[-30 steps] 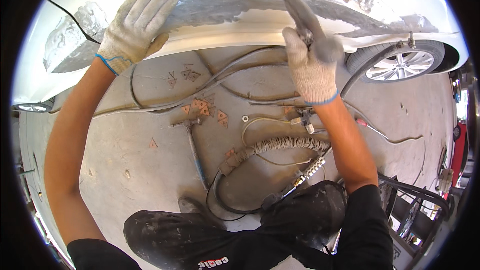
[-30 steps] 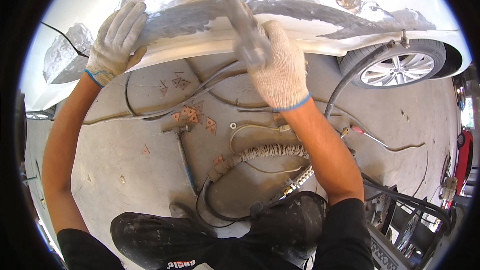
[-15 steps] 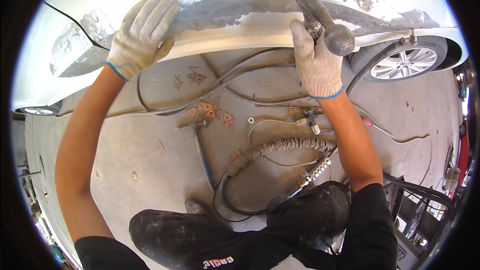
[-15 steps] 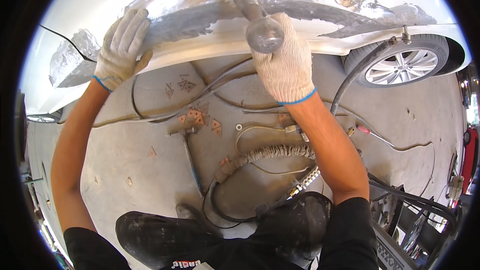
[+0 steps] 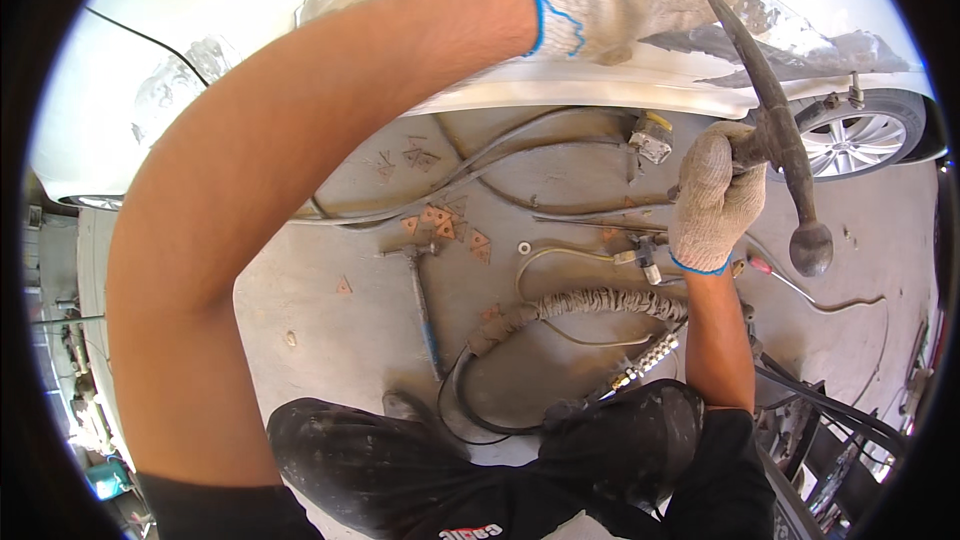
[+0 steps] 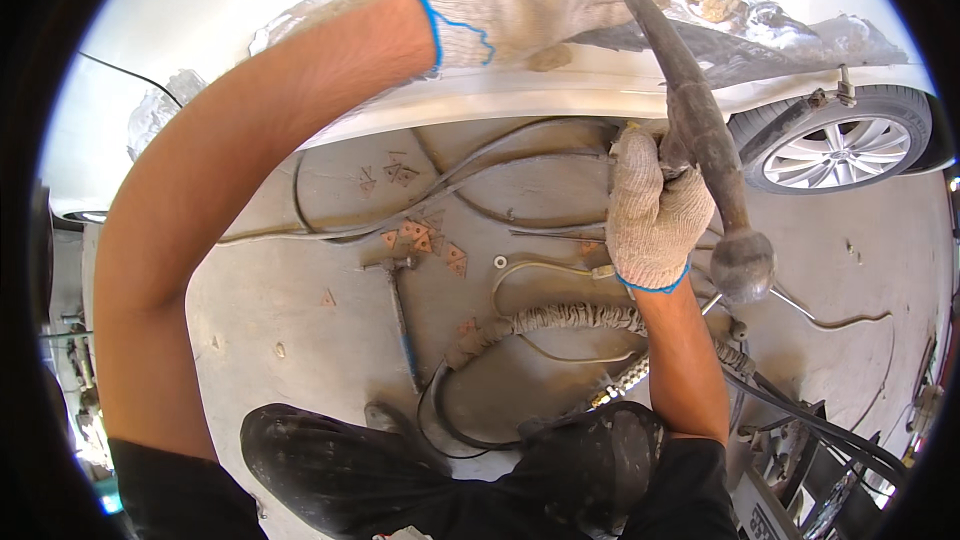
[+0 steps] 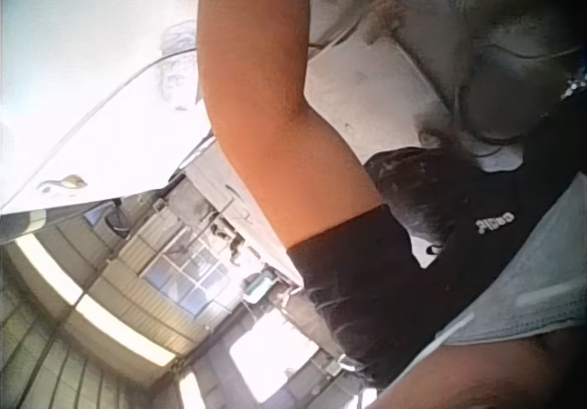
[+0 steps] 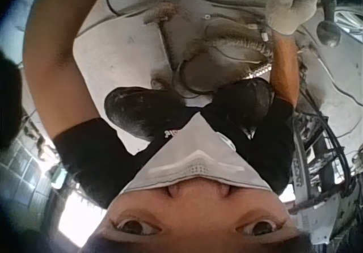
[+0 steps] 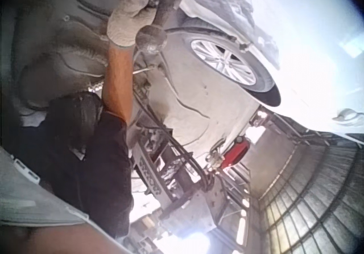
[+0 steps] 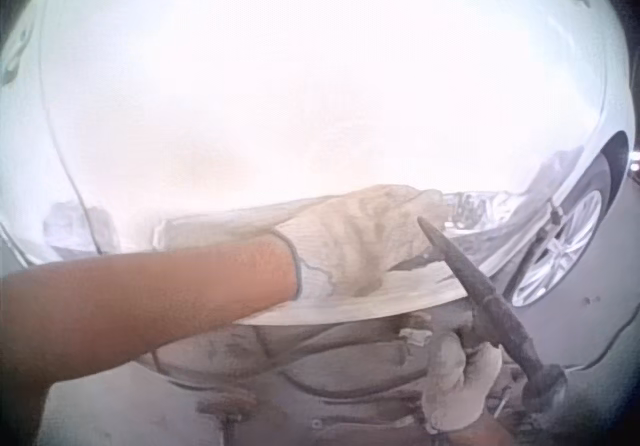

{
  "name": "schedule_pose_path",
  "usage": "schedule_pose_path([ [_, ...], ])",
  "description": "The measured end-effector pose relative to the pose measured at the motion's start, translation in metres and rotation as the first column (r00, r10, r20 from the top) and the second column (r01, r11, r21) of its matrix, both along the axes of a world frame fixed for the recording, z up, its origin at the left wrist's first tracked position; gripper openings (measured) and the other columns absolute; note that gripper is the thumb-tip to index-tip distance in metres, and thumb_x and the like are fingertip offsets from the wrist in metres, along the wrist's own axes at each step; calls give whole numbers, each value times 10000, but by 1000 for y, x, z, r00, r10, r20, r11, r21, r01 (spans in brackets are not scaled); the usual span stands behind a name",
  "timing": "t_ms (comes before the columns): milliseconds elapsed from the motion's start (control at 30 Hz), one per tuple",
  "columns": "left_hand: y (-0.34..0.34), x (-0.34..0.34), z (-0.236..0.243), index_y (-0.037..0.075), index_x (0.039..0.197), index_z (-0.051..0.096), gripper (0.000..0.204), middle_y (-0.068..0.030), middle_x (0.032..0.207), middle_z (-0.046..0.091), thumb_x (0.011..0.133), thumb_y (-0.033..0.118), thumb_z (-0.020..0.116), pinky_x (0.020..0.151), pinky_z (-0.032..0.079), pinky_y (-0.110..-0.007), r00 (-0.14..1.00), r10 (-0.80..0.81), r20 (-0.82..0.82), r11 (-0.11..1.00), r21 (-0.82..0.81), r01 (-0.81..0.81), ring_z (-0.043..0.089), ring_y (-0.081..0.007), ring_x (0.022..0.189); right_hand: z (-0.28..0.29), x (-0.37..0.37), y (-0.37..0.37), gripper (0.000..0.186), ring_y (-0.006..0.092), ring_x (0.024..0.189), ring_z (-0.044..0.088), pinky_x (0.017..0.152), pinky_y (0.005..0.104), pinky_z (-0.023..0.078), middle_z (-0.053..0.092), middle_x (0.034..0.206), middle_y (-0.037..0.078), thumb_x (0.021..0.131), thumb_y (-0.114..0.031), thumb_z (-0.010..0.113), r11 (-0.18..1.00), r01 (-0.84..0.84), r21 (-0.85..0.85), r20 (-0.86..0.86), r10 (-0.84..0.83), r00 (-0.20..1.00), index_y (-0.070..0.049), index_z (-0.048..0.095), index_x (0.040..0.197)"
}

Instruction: The person sits on the floor and works on a white car bumper, smoothing a gray filler with gloved hands. They use a hammer to tap the panel and a pneumatic tool to treat the surface, while another person briefly assists by holding the bumper.

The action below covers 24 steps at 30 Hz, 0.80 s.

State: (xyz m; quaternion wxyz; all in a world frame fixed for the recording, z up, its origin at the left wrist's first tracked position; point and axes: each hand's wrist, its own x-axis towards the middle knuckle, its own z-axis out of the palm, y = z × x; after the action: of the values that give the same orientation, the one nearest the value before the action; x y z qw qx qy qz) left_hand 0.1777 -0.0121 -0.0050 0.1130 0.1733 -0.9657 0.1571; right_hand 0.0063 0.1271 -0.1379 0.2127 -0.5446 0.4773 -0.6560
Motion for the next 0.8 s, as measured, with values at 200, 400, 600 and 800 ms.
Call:
schedule_pose_path([
  [200,8,46,17,5,1369,477,551,-224,1380,497,852,119,628,1114,402,-449,963,135,233,991,-44,-128,477,-362,1318,2,-1,-1,193,75,715,465,655,254,415,529,777,-17,994,-205,614,999,50,-16,-169,-52,984,-20,605,942],
  [400,6,110,2,48,1420,459,644,-146,1462,463,847,267,657,1163,361,-427,953,171,250,968,-224,-114,446,-305,1366,-4,4,-6,117,114,717,494,652,288,437,556,768,17,961,-126,640,998,14,53,-166,-5,986,-12,629,987],
  [600,3,172,-34,90,1452,455,785,-65,1532,458,798,409,749,1186,361,-393,954,222,201,891,-440,-114,429,-242,1417,-8,16,-11,191,244,690,605,630,353,481,606,759,112,897,-109,712,996,-21,82,-237,40,971,-14,658,1054],
  [800,15,228,-50,25,1391,478,727,-160,1476,496,792,319,766,1130,417,-430,963,227,144,884,-446,-141,486,-320,1366,-5,26,-12,192,205,728,654,653,345,514,633,824,98,909,-101,682,986,20,167,-373,44,927,-13,622,1068],
])
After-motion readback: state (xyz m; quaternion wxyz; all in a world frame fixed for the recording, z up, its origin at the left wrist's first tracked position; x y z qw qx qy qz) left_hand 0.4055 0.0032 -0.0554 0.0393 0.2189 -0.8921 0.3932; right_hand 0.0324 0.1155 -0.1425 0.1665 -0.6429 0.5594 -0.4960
